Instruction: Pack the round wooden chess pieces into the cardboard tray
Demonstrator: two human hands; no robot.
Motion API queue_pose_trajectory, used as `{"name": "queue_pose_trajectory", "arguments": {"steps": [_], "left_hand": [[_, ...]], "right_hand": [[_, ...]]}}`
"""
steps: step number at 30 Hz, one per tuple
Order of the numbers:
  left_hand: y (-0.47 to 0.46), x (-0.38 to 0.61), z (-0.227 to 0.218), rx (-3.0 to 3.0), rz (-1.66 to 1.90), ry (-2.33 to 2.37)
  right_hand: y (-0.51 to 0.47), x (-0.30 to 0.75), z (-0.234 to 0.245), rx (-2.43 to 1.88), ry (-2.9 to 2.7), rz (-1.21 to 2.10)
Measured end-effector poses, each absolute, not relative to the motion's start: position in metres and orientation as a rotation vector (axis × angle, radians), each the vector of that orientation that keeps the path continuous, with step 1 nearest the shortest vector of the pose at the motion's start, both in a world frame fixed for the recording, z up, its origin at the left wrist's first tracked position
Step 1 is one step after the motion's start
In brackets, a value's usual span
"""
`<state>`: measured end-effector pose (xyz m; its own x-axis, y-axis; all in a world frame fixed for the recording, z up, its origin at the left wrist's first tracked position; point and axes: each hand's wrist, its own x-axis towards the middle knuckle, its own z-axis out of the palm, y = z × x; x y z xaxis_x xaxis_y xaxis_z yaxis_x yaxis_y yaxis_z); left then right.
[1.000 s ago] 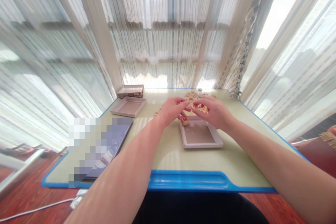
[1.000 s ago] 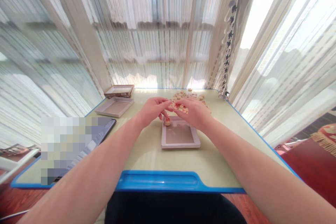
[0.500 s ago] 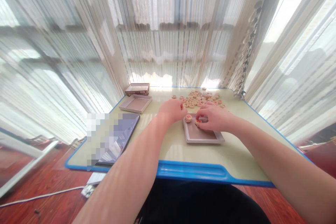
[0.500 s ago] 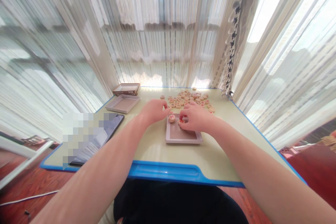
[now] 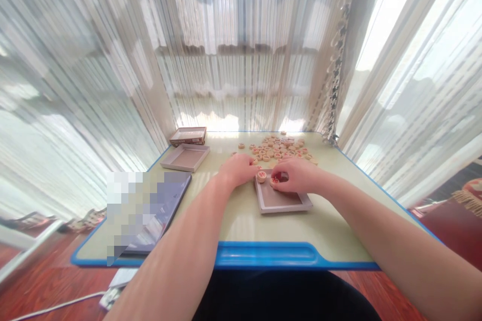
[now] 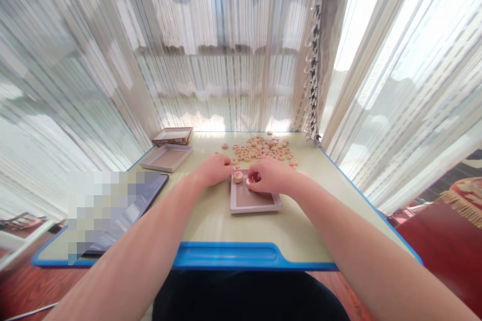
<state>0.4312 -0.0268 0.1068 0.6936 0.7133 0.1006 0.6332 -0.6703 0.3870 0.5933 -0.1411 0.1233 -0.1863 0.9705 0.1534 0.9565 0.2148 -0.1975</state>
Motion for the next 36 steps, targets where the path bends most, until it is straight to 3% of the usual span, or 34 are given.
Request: {"name": "queue_pose_trajectory", "arguments": {"steps": [11, 20, 36], "left_hand": [[-0.022, 0.433, 0.101, 2.535, 0.316, 1.016], [-0.023, 0.435, 0.102, 2.628, 0.291, 1.010], [-0.022, 0.434, 0.103, 2.605, 0.285, 0.968]], "right_hand": [[-0.150, 0.582, 0.134, -1.957, -2.182, 0.258], [-0.150, 0.578, 0.131, -1.799, -2.229, 0.279], [-0.138, 0.579, 0.113, -1.700, -2.104, 0.051]]}}
